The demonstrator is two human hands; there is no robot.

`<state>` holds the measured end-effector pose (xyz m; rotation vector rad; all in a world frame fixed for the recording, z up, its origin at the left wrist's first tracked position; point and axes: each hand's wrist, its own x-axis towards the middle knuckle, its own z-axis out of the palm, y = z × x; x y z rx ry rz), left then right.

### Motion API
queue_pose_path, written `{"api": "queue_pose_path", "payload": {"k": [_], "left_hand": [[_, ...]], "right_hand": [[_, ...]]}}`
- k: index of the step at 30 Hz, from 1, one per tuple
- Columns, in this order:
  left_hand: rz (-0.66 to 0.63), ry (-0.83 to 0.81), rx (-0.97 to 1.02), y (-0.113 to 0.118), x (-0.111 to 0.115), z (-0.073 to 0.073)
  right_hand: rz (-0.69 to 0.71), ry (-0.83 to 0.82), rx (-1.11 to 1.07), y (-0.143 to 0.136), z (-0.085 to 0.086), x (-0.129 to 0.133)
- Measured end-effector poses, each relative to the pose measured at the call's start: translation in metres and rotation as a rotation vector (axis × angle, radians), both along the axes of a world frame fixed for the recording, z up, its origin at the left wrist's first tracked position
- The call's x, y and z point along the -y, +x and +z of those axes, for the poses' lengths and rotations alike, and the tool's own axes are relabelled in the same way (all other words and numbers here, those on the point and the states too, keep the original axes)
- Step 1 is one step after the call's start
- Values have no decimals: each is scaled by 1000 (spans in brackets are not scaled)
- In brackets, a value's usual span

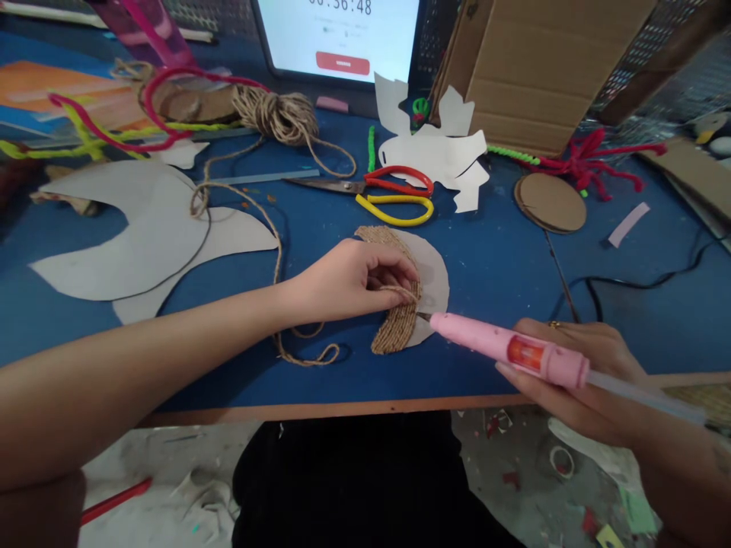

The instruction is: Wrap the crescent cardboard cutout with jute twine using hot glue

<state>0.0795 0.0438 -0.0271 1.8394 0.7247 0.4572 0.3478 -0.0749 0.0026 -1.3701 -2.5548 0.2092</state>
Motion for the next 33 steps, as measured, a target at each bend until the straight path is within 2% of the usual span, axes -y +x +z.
{"api": "queue_pose_path", "payload": {"k": [2, 7, 11, 16, 25, 33], "left_hand": [[-5, -8, 4, 0, 0, -1], [-42, 3, 31, 0, 0, -3], [-50, 29, 28, 0, 0, -5], [-49, 38, 40, 0, -1, -7], [-52, 33, 21, 0, 0, -5], [-54, 42, 11, -1, 0, -5]], "right_hand": [[36, 14, -57, -2, 1, 2], [52, -125, -140, -5, 0, 10], [48, -168, -144, -2, -1, 9], [-11, -149, -123, 0, 1, 4], [122, -167, -229, -8, 0, 9], [118, -171, -204, -8, 2, 8]]}}
